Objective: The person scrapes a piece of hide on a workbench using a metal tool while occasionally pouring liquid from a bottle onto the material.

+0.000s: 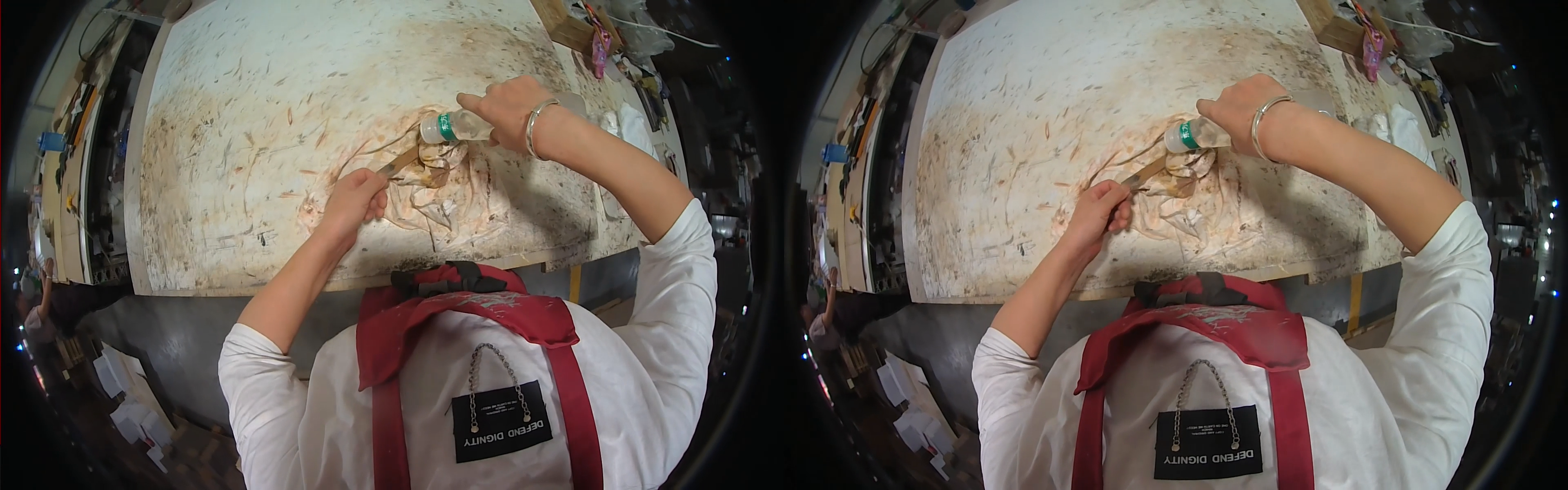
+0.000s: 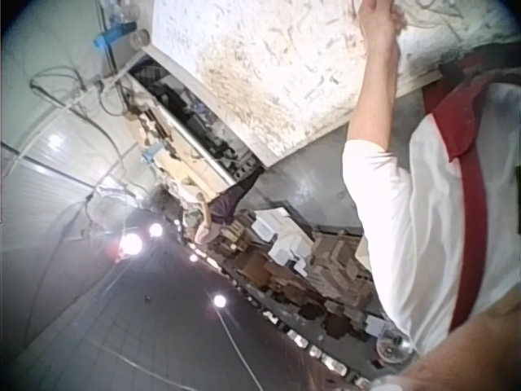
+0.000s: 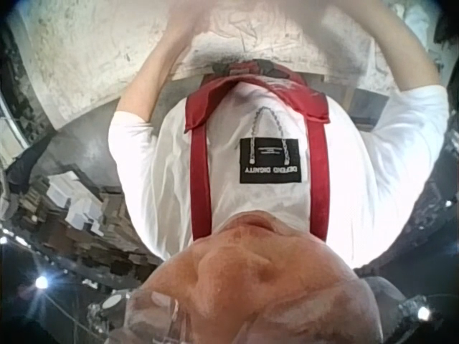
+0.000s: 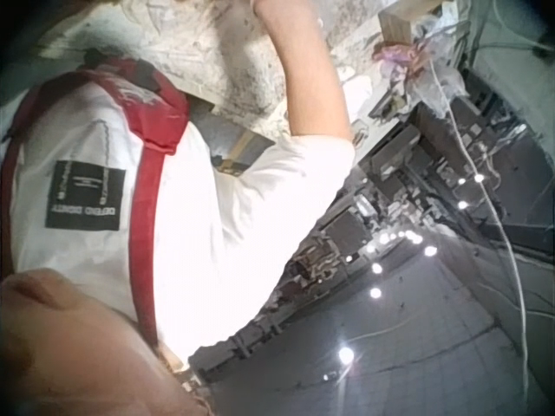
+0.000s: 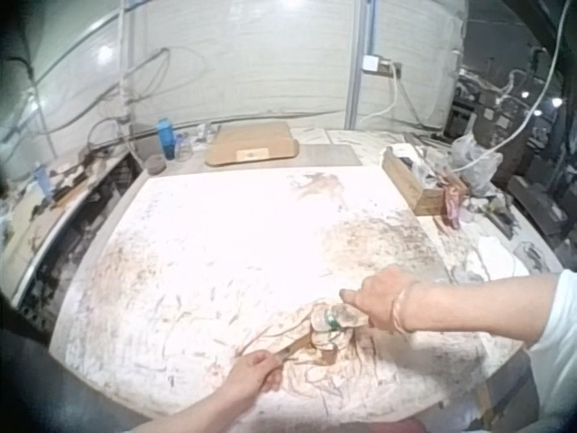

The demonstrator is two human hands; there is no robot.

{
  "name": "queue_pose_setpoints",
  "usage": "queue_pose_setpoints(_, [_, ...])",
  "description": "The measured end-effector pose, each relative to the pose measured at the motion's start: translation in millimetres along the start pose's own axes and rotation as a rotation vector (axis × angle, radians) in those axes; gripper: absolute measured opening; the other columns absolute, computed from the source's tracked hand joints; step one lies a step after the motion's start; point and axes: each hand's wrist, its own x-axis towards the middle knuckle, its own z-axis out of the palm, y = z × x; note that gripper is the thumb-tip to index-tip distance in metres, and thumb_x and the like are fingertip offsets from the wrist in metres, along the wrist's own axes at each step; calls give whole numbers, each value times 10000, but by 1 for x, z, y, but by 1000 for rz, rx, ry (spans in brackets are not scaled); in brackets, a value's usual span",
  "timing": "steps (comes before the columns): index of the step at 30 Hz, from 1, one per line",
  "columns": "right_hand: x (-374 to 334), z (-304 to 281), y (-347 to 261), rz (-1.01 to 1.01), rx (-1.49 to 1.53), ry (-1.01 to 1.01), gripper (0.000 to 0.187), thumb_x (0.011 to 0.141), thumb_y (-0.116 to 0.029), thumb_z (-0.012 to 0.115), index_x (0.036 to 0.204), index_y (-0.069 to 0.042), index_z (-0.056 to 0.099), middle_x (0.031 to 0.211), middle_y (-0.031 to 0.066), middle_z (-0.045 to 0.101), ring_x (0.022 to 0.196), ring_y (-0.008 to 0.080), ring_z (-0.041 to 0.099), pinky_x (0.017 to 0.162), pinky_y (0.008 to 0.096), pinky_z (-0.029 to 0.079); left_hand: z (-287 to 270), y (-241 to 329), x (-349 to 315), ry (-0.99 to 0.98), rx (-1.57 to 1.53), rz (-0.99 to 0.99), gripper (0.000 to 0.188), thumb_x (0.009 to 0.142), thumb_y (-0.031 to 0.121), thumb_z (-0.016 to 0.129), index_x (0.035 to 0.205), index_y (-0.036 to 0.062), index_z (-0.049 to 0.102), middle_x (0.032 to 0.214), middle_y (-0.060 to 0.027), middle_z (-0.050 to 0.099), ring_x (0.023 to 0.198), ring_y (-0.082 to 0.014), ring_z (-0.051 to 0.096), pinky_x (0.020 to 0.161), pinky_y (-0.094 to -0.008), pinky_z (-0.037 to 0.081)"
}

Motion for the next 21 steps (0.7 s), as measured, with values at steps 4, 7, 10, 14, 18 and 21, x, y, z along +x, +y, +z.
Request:
queue_pose_setpoints(4, [-10,-7,-7,-41,16,6,429,743,-99,614,1159,-104,510,838,113,647,817,266,634,684,372,496,-4,-7,-1,-24,262,236,157,881,164,527,771,53,523,591,-21,515,493,-112,479,456,-236,371])
queue_pose_setpoints(7, [-13,-6,-9,-58,35,31,442,744,-112,628,1168,-105,506,830,113,646,807,269,634,680,374,496,-6,3,-5,260,1409,1080,62,793,116,580,779,75,536,650,-30,502,559,-166,510,480,-287,403])
queue_pose_setpoints(10, [-16,-7,-8,-57,90,85,450,743,-128,643,1170,-105,506,812,117,645,792,271,635,678,374,496,-8,11,-6,199,1548,1196,122,677,96,590,793,102,554,724,-25,496,639,-191,524,513,-306,417])
queue_pose_setpoints(14, [-15,-8,-8,-79,64,82,449,742,-133,648,1168,-104,508,811,118,645,789,270,634,675,372,496,-6,17,-10,226,1621,1292,182,635,99,573,816,112,568,759,-1,510,654,-162,526,539,-291,420])
queue_pose_setpoints(18, [-15,-5,-6,-62,9,34,554,732,-257,697,1222,-154,460,837,120,637,796,281,632,659,389,488,-5,20,-6,207,1641,1366,153,642,108,570,795,110,562,739,6,489,653,-142,507,545,-274,406])
queue_pose_setpoints(21, [-20,-8,-10,-69,9,7,543,737,-260,694,1219,-158,464,836,118,638,795,280,632,657,384,487,-4,17,-4,190,1603,1423,112,647,111,570,757,111,548,705,14,463,638,-132,490,535,-271,390])
